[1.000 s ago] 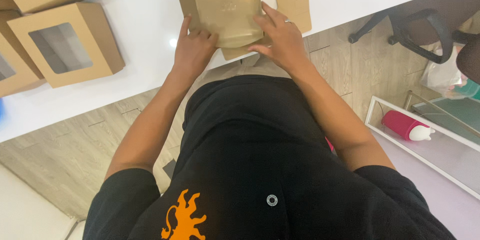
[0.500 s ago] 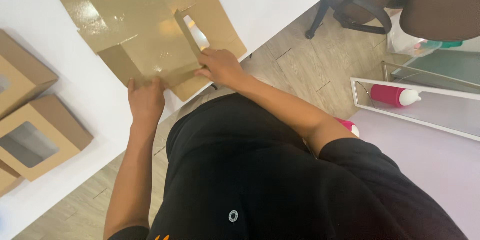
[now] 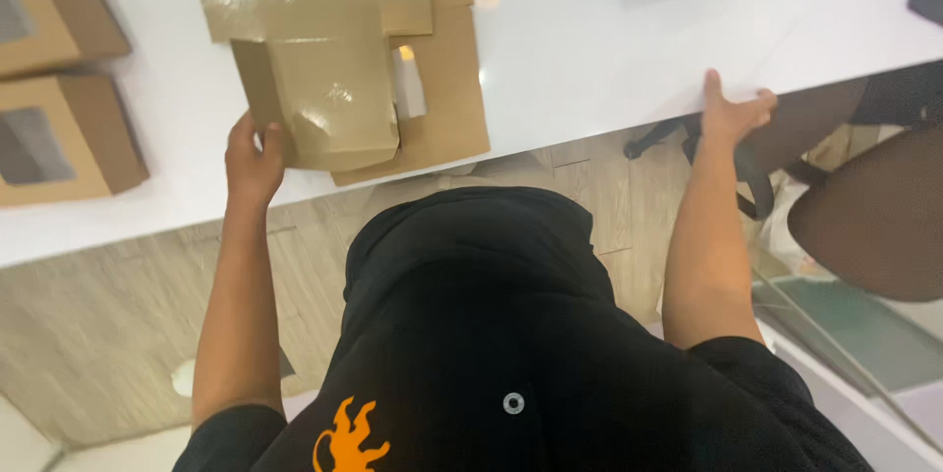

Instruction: The person assembles a cardboard bakery box by hand, folding the flaps and tucking in the tabs until the box is formed.

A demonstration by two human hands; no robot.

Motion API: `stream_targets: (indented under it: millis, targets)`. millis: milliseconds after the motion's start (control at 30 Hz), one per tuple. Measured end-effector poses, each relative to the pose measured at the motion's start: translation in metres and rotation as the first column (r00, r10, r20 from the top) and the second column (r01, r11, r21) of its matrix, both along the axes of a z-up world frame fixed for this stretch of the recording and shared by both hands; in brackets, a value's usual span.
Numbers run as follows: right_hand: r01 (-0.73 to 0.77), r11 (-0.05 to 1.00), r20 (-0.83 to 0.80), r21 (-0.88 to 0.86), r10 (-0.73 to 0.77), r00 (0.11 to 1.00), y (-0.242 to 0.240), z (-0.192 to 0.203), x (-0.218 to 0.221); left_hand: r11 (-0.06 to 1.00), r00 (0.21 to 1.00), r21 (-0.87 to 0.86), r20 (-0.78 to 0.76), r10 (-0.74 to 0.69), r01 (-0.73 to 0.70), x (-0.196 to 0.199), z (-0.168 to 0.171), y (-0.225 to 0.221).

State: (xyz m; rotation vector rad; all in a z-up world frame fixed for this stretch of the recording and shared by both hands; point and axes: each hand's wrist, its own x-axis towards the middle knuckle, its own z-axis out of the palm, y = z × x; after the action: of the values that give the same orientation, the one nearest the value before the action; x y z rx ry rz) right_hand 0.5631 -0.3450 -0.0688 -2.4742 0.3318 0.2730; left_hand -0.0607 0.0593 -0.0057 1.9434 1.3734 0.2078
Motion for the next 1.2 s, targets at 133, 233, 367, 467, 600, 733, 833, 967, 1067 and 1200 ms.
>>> stream_targets:
  millis: [133, 233, 367, 467, 600, 733, 833, 967, 1067, 1200]
  targets:
    - [0.247, 0.932, -0.144, 0.267, -0.215, 0.966, -0.019, 0.022, -0.009, 0.935, 0.972, -0.269, -0.086, 0.217, -0.232, 0.052, 0.093, -0.020]
    - [0.214, 0.922, -0.269, 0.323, -0.127, 0.955, -0.003, 0.078, -0.059, 0.974, 0.984, -0.143, 0.010, 0.180, -0.177, 0.059, 0.122, -0.023]
    - [-0.100, 0.861, -0.070, 0.498, 0.155, 0.985, 0.060, 0.152, -0.150, 0.942, 0.971, -0.284, 0.103, 0.216, -0.180, 0.054, 0.156, -0.014]
    - [-0.424, 0.683, 0.062, 0.594, 0.487, 0.871, 0.104, 0.189, -0.198, 0.905, 0.962, -0.407, 0.178, 0.208, -0.121, 0.046, 0.167, -0.003]
    - [-0.819, -0.001, 0.349, 0.574, 0.905, 0.244, 0.162, 0.203, -0.228, 0.909, 0.966, -0.415, 0.248, 0.074, 0.037, 0.021, 0.147, 0.016]
    - [-0.773, 0.179, -0.119, 0.609, 0.984, 0.134, 0.281, 0.249, -0.282, 0.842, 0.972, -0.513, 0.227, -0.055, 0.167, 0.007, 0.142, 0.055]
    - [-0.890, 0.019, -0.243, 0.455, 0.964, -0.104, 0.339, 0.207, -0.303, 0.792, 0.957, -0.541, 0.205, -0.203, 0.284, -0.001, 0.128, 0.079]
    - [-0.926, 0.041, -0.266, 0.374, 0.962, -0.065, 0.369, 0.144, -0.321, 0.766, 0.931, -0.529, 0.187, -0.313, 0.364, 0.003, 0.109, 0.096]
    - [-0.940, 0.121, -0.220, 0.318, 0.974, 0.051, 0.369, 0.119, -0.340, 0.759, 0.909, -0.503, 0.191, -0.369, 0.414, 0.002, 0.093, 0.100]
    - [-0.966, 0.134, -0.203, 0.221, 0.975, 0.089, 0.364, 0.091, -0.335, 0.728, 0.916, -0.561, 0.173, -0.362, 0.393, -0.001, 0.110, 0.106]
